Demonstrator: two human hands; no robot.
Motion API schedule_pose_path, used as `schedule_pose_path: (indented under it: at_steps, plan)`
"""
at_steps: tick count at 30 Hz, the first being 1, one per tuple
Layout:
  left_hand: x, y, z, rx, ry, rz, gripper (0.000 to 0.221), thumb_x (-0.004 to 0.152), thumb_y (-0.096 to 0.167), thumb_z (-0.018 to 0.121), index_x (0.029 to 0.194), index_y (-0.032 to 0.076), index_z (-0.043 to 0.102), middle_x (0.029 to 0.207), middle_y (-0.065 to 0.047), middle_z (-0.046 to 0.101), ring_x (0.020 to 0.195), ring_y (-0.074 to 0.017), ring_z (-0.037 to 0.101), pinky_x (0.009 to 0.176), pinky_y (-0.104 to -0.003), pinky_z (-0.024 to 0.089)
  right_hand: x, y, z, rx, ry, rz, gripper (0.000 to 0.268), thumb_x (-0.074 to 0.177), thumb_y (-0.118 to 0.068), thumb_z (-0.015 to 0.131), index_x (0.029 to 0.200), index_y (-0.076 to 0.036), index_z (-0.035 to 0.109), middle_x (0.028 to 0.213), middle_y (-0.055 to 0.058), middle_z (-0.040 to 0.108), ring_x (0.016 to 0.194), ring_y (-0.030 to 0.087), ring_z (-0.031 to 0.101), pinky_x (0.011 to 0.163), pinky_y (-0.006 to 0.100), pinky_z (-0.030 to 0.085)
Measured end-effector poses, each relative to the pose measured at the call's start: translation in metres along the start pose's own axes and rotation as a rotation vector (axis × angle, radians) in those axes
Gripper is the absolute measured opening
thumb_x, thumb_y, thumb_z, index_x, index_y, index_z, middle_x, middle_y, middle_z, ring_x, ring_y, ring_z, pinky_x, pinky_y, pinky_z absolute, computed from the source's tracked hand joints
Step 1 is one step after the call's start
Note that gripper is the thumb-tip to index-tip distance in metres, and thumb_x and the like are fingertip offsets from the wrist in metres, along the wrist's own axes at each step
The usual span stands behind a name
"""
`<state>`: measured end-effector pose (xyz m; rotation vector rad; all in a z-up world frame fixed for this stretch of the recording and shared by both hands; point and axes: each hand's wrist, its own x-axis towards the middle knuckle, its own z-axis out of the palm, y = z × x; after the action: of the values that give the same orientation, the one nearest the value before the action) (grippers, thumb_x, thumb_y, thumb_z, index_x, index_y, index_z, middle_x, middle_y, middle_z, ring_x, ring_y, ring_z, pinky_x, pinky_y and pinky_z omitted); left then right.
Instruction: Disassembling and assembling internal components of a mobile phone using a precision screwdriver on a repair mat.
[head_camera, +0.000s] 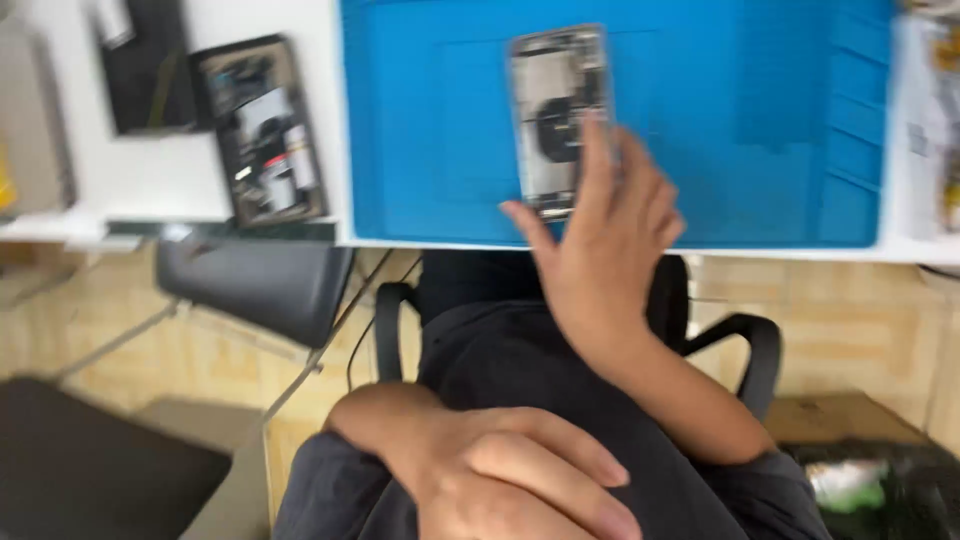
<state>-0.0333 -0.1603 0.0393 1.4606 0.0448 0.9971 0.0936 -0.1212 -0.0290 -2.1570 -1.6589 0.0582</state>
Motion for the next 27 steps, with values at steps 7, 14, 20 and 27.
schedule_pose_path:
  at_steps: [7, 14, 20, 27]
  plan:
    - [-0.006, -0.021, -0.046, 0.84, 0.346, 0.493, 0.015, 0.075, 0.023, 0.067, 0.088, 0.023, 0.059, 0.088, -0.001, 0.058, 0.077, -0.0158, 0.053, 0.068, -0.026, 0.048, 0.024, -0.011, -0.006, -0.04, 0.058, -0.077, 0.064, 0.078, -0.029, 0.075, 0.123, -0.009, 0.035, 0.112, 0.021, 0.042, 0.09, 0.037, 0.041, 0.066, 0.046, 0.037]
    - [-0.043, -0.019, -0.093, 1.34, 0.818, -0.252, 0.027, 0.078, 0.0, 0.061, 0.102, 0.006, 0.051, 0.091, -0.008, 0.054, 0.083, -0.0203, 0.052, 0.075, -0.028, 0.042, 0.055, 0.009, -0.045, 0.35, -0.321, -0.116, 0.066, 0.065, -0.01, 0.067, 0.121, 0.004, 0.036, 0.115, 0.018, 0.04, 0.1, 0.034, 0.033, 0.073, 0.043, 0.037]
    - [-0.039, -0.009, -0.116, 1.352, 1.026, -0.487, 0.047, 0.077, 0.007, 0.066, 0.117, 0.008, 0.04, 0.096, -0.007, 0.054, 0.082, -0.017, 0.051, 0.071, -0.028, 0.044, 0.069, 0.028, -0.038, 0.306, -0.615, -0.248, 0.072, 0.059, -0.011, 0.067, 0.124, -0.008, 0.034, 0.116, 0.017, 0.037, 0.107, 0.032, 0.033, 0.081, 0.044, 0.036]
    - [-0.032, -0.013, -0.12, 1.295, 1.056, -0.519, 0.054, 0.076, 0.009, 0.068, 0.12, 0.012, 0.037, 0.099, -0.005, 0.054, 0.083, -0.0144, 0.051, 0.072, -0.027, 0.044, 0.079, 0.034, -0.032, 0.14, -0.738, -0.345, 0.078, 0.057, -0.014, 0.067, 0.125, -0.012, 0.031, 0.125, 0.012, 0.034, 0.112, 0.03, 0.029, 0.08, 0.044, 0.036]
